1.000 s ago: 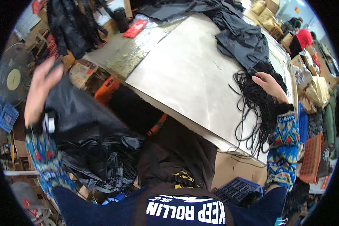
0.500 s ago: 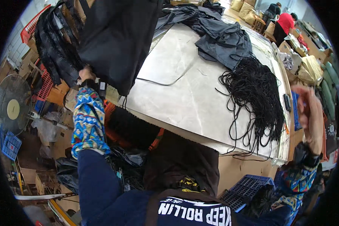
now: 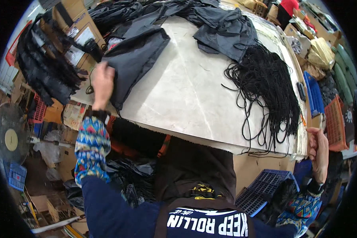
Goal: Threading drawstring cords into the hems of black fabric bags and securing them with plastic clips.
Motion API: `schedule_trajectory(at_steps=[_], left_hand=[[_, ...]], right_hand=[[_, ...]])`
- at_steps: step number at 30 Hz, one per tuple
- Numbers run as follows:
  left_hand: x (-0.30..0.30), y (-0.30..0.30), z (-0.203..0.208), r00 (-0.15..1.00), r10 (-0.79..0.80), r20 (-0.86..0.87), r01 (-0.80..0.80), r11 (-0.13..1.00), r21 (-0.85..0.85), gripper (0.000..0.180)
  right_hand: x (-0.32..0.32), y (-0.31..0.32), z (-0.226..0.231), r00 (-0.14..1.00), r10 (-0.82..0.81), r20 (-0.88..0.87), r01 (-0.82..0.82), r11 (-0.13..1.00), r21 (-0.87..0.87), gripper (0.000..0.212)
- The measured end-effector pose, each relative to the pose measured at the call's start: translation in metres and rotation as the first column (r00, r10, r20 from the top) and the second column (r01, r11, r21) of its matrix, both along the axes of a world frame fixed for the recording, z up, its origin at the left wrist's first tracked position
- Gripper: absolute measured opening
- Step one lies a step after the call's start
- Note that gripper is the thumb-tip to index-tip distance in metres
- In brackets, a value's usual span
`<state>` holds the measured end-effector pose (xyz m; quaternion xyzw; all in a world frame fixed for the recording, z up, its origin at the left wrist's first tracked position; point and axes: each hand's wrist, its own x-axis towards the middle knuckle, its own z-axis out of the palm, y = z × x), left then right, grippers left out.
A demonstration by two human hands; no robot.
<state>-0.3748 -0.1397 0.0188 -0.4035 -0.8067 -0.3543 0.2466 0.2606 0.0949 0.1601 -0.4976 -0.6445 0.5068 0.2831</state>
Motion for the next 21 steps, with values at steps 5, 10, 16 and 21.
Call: schedule_trajectory(at_steps=[5, 10, 16, 21], left_hand=[[-0.011, 0.004, -0.082, 0.965, -0.205, 0.165, 0.263, 0.729, -0.632, 0.047], [0.036, 0.032, -0.016, 0.991, -0.092, -0.097, -0.003, 0.710, -0.704, 0.032], [0.211, 0.133, -0.011, 0.651, -0.719, 0.245, 0.751, 0.560, -0.351, 0.015], [0.262, 0.227, -0.039, 0.784, -0.619, 0.050, 0.610, 0.754, -0.244, 0.018]], right_hand=[[-0.048, -0.012, 0.005, 0.986, 0.078, 0.147, -0.066, 0.994, -0.086, 0.038], [-0.028, 0.001, -0.043, 0.901, 0.219, 0.374, -0.289, 0.947, 0.143, 0.029], [-0.048, 0.008, -0.096, 0.802, 0.347, 0.486, -0.474, 0.865, 0.165, 0.023], [-0.063, 0.011, -0.093, 0.728, 0.464, 0.505, -0.654, 0.691, 0.309, 0.028]])
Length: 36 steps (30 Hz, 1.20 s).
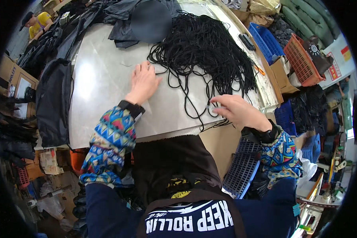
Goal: Threading drawstring cords into the hems of black fabric bags and securing them with plastic clips.
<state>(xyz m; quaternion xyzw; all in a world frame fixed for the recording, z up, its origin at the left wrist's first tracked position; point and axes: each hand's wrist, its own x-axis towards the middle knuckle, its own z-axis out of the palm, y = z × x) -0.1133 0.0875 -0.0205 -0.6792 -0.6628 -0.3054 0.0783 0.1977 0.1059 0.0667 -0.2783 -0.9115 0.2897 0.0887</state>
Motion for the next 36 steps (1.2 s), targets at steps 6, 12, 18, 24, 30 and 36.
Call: schedule_trajectory(at_steps=[6, 12, 18, 24, 30, 36], left_hand=[[-0.004, -0.031, 0.052, 0.726, -0.092, 0.681, 0.560, 0.654, -0.508, 0.013], [-0.109, -0.208, 0.118, -0.593, -0.591, 0.547, 0.065, 0.642, 0.764, 0.007], [-0.167, -0.292, 0.145, -0.318, -0.667, 0.674, -0.259, 0.745, 0.614, 0.032], [-0.013, -0.154, 0.109, 0.182, 0.019, 0.983, 0.112, 0.993, -0.040, 0.039], [0.017, -0.167, 0.112, -0.056, -0.057, 0.997, 0.024, 0.998, 0.058, 0.022], [-0.021, -0.278, 0.186, -0.372, -0.911, 0.178, 0.058, 0.169, 0.984, 0.009]], right_hand=[[0.002, 0.039, -0.038, 0.943, 0.108, 0.316, -0.202, 0.937, 0.284, 0.051], [0.008, 0.152, -0.047, 0.832, -0.340, 0.439, 0.117, 0.880, 0.460, 0.034], [0.009, 0.173, -0.021, 0.925, -0.052, 0.375, -0.055, 0.962, 0.267, 0.028], [-0.034, 0.071, 0.042, 0.949, 0.313, 0.040, -0.303, 0.940, -0.158, 0.030], [-0.038, 0.009, 0.068, 0.991, 0.120, 0.055, -0.016, 0.523, -0.852, 0.054], [-0.003, -0.028, 0.002, 0.727, -0.613, -0.308, -0.162, 0.283, -0.945, 0.051]])
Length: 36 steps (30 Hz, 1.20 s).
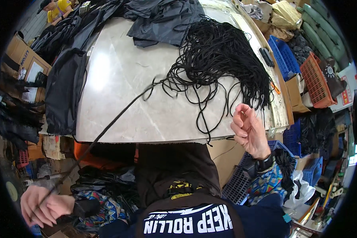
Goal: Threading drawstring cords into the hems of black fabric bags and securing them with plastic clips.
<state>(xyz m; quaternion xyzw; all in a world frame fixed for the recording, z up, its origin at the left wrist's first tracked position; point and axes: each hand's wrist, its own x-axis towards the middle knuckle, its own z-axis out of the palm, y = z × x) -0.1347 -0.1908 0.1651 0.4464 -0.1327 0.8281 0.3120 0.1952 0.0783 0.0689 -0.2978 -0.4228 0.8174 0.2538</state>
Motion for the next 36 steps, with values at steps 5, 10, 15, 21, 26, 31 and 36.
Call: schedule_trajectory(at_steps=[5, 10, 15, 21, 26, 31, 36], left_hand=[[-0.003, 0.001, -0.038, 0.694, 0.596, -0.404, -0.683, 0.366, -0.632, 0.018], [0.057, 0.098, -0.100, 0.983, 0.069, -0.167, -0.174, 0.107, -0.979, 0.014], [0.066, 0.188, -0.132, 0.294, -0.144, -0.945, -0.857, 0.397, -0.327, 0.017], [0.083, 0.271, -0.173, -0.411, -0.292, -0.864, -0.607, 0.794, 0.021, 0.018], [0.072, 0.180, -0.163, 0.085, -0.318, -0.944, -0.610, 0.733, -0.301, 0.018], [0.038, 0.144, -0.156, 0.880, -0.326, -0.345, -0.365, 0.000, -0.931, 0.013], [0.041, 0.164, -0.149, 0.988, -0.101, -0.114, -0.119, -0.046, -0.992, 0.012]], right_hand=[[-0.018, -0.007, -0.016, 0.953, 0.290, -0.092, -0.285, 0.956, 0.071, 0.067], [-0.044, -0.020, -0.013, 0.972, 0.231, -0.044, -0.224, 0.967, 0.126, 0.038], [-0.069, 0.042, -0.010, 0.884, -0.101, 0.456, -0.374, 0.432, 0.821, 0.019], [-0.092, 0.132, -0.067, 0.833, -0.185, 0.522, -0.492, 0.187, 0.850, 0.016], [-0.047, 0.140, -0.046, 0.587, -0.515, 0.625, -0.633, 0.190, 0.750, 0.015], [-0.096, 0.091, -0.021, 0.843, -0.019, 0.537, -0.522, 0.203, 0.828, 0.018], [-0.154, 0.072, -0.073, 0.807, -0.053, 0.589, -0.578, 0.138, 0.804, 0.020]])
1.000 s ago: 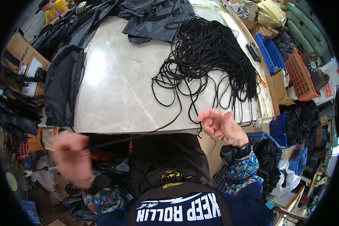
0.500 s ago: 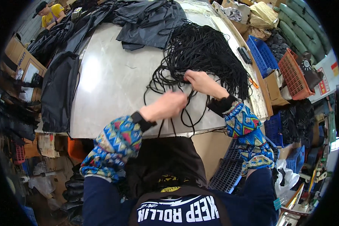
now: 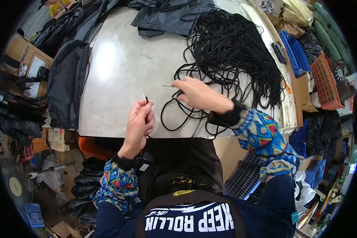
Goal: Threading drawstring cords into the hems of black fabric bags and securing them with plastic clips.
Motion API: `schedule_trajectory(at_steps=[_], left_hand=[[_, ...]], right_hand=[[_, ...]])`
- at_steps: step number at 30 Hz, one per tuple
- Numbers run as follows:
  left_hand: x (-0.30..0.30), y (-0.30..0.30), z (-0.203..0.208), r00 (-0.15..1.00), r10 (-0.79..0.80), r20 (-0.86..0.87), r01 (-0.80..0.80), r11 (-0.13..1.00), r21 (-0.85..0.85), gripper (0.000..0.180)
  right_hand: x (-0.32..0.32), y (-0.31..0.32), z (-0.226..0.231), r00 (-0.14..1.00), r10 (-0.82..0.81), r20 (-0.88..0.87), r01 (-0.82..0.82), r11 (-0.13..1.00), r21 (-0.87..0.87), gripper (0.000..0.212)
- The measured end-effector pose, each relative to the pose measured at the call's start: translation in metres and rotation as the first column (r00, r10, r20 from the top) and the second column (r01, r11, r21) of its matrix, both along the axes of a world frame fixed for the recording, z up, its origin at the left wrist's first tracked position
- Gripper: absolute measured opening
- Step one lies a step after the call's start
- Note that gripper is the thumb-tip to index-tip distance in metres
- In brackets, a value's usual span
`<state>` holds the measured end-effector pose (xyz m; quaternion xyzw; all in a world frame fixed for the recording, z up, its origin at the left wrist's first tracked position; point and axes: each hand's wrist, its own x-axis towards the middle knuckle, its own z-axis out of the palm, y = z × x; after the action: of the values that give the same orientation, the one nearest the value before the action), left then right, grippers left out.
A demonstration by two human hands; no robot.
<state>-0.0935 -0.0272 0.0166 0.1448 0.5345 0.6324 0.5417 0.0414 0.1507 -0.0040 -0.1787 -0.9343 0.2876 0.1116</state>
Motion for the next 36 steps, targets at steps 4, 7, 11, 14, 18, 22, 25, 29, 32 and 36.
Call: schedule_trajectory(at_steps=[4, 7, 11, 14, 18, 22, 25, 29, 32, 36], left_hand=[[0.002, 0.004, -0.011, 0.988, -0.036, -0.151, 0.033, 0.999, -0.027, 0.025], [0.007, 0.023, -0.026, 0.784, -0.144, -0.604, 0.118, 0.990, -0.082, 0.029], [0.012, 0.025, -0.042, 0.217, -0.086, -0.972, 0.135, 0.989, -0.057, 0.024], [0.014, 0.024, -0.041, 0.117, -0.122, -0.986, 0.067, 0.991, -0.115, 0.019], [0.012, 0.018, -0.035, 0.134, -0.159, -0.978, -0.008, 0.987, -0.162, 0.019], [-0.015, 0.002, -0.054, 0.158, -0.187, -0.970, -0.009, 0.982, -0.190, 0.017], [-0.021, 0.002, -0.044, 0.530, -0.089, -0.843, 0.004, 0.995, -0.103, 0.020], [-0.016, 0.005, -0.028, 0.840, -0.066, -0.538, 0.044, 0.998, -0.053, 0.023], [-0.006, 0.007, -0.024, 0.885, -0.088, -0.457, 0.081, 0.996, -0.035, 0.021], [-0.006, 0.006, -0.015, 0.962, -0.213, -0.173, 0.216, 0.976, -0.002, 0.020]], right_hand=[[-0.018, 0.001, 0.004, 0.997, 0.040, 0.060, -0.032, 0.992, -0.126, 0.017], [-0.008, -0.010, 0.031, 0.999, 0.019, 0.037, -0.013, 0.986, -0.165, 0.018], [-0.002, -0.009, 0.019, 1.000, 0.013, -0.008, -0.013, 0.995, -0.099, 0.020], [-0.003, -0.003, -0.018, 0.999, 0.031, -0.024, -0.030, 0.998, 0.052, 0.022], [-0.009, -0.004, -0.012, 0.993, -0.044, 0.113, 0.044, 0.999, -0.002, 0.014], [-0.005, 0.004, 0.000, 0.989, -0.148, 0.028, 0.146, 0.988, 0.060, 0.016], [0.002, 0.001, 0.020, 0.990, -0.120, -0.076, 0.113, 0.989, -0.091, 0.018], [-0.002, -0.011, 0.039, 0.989, -0.116, 0.090, 0.141, 0.921, -0.362, 0.022], [-0.006, -0.018, 0.029, 0.999, -0.040, -0.005, 0.028, 0.768, -0.639, 0.022], [-0.003, -0.018, 0.023, 0.997, 0.069, 0.022, -0.056, 0.925, -0.376, 0.017]])
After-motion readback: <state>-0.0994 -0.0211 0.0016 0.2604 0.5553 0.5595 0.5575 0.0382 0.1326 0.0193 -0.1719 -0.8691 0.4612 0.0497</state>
